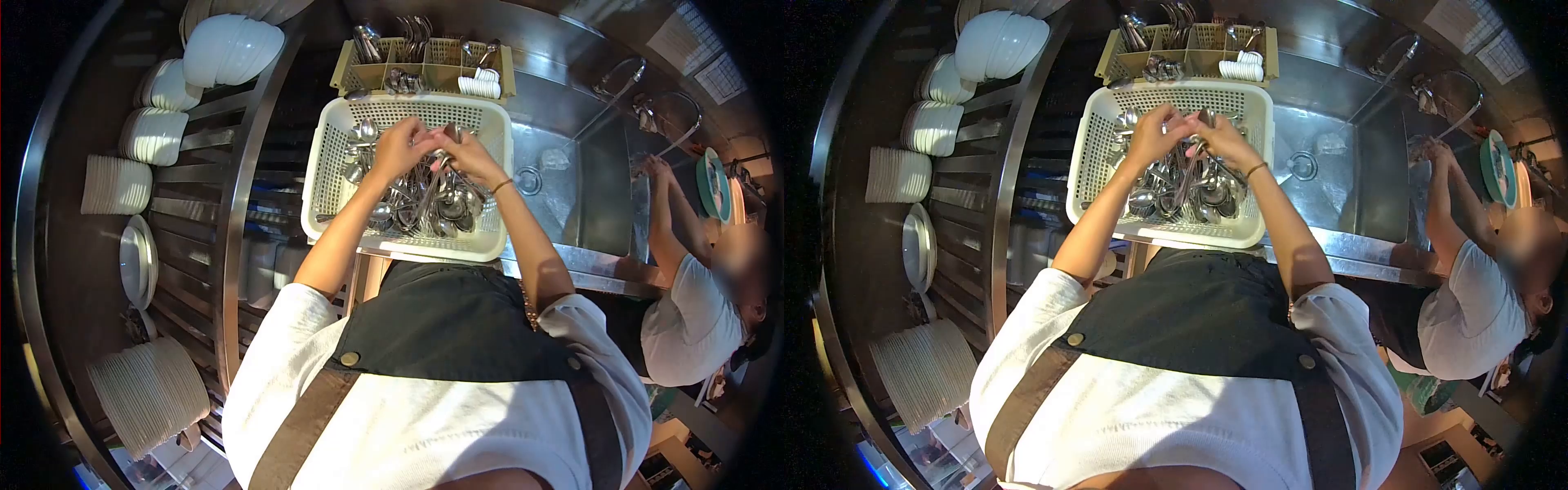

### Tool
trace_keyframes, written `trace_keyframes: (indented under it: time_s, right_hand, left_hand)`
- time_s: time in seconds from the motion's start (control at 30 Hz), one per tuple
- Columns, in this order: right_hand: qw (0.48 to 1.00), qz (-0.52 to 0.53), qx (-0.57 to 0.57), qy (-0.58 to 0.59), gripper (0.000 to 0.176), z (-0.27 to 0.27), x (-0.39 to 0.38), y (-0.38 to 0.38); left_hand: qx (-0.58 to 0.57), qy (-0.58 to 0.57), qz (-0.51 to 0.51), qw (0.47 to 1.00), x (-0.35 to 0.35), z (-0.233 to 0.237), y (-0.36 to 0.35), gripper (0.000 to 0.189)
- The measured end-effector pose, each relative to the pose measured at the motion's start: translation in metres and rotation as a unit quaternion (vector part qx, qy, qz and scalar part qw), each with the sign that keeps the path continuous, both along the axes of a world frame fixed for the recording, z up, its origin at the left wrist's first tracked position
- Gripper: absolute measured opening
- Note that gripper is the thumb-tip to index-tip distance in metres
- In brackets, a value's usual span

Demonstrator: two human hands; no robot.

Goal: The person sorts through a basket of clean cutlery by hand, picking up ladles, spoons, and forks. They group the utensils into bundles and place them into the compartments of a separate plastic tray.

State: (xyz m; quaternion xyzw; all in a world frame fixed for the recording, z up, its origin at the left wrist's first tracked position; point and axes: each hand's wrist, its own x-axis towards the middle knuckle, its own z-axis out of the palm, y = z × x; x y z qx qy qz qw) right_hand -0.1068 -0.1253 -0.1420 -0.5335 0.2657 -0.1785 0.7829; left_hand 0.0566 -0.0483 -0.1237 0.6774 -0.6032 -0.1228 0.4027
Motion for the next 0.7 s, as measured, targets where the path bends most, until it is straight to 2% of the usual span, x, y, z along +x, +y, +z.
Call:
trace_keyframes:
  time_s: [0.03, 0.07, 0.13, 0.17, 0.23, 0.3, 0.33, 0.43, 0.5, 0.57, 0.6, 0.63, 0.7]
  right_hand:
    - [0.999, 0.007, 0.013, -0.035, 0.031, -0.006, 0.004, 0.006]
    - [0.996, 0.002, 0.059, -0.068, 0.030, -0.012, 0.009, 0.013]
    - [0.994, 0.003, 0.093, -0.051, 0.030, -0.014, 0.011, 0.021]
    - [0.992, 0.002, 0.123, -0.032, 0.030, -0.014, 0.013, 0.023]
    - [0.989, -0.011, 0.147, -0.026, 0.029, -0.005, 0.011, 0.022]
    - [0.997, 0.018, 0.066, 0.022, 0.030, -0.004, 0.011, 0.018]
    - [0.998, -0.011, 0.065, 0.022, 0.029, 0.004, 0.012, 0.020]
    - [0.997, 0.022, 0.034, 0.068, 0.023, 0.015, 0.014, 0.021]
    - [0.996, 0.019, 0.011, 0.084, 0.018, 0.003, 0.018, 0.032]
    - [0.988, 0.018, -0.090, 0.126, 0.016, -0.004, 0.022, 0.045]
    - [0.990, 0.024, -0.089, 0.110, 0.017, -0.023, 0.022, 0.049]
    - [0.989, 0.008, -0.084, 0.122, 0.018, -0.010, 0.020, 0.060]
    - [0.997, -0.027, 0.008, 0.074, 0.017, -0.023, 0.019, 0.072]
  left_hand:
    - [0.042, 0.038, 0.015, 0.998, 0.006, -0.009, 0.008, 0.033]
    - [0.034, 0.047, 0.028, 0.998, 0.011, -0.021, 0.019, 0.040]
    - [0.154, 0.043, 0.022, 0.987, 0.016, -0.029, 0.048, 0.039]
    - [0.267, -0.011, 0.006, 0.964, 0.016, -0.027, 0.062, 0.042]
    - [0.353, -0.080, 0.000, 0.932, 0.000, -0.035, 0.082, 0.052]
    - [0.275, -0.301, 0.057, 0.911, -0.032, -0.042, 0.093, 0.065]
    - [0.350, -0.339, 0.064, 0.871, -0.046, -0.037, 0.092, 0.071]
    - [0.381, -0.342, 0.051, 0.858, -0.046, -0.052, 0.094, 0.072]
    - [0.343, -0.363, 0.065, 0.864, -0.037, -0.059, 0.100, 0.069]
    - [0.387, -0.346, 0.066, 0.852, -0.028, -0.054, 0.100, 0.075]
    - [0.413, -0.310, 0.071, 0.854, -0.021, -0.058, 0.100, 0.075]
    - [0.412, -0.311, 0.072, 0.854, -0.014, -0.049, 0.098, 0.075]
    - [0.521, -0.231, 0.017, 0.822, -0.004, -0.034, 0.099, 0.069]
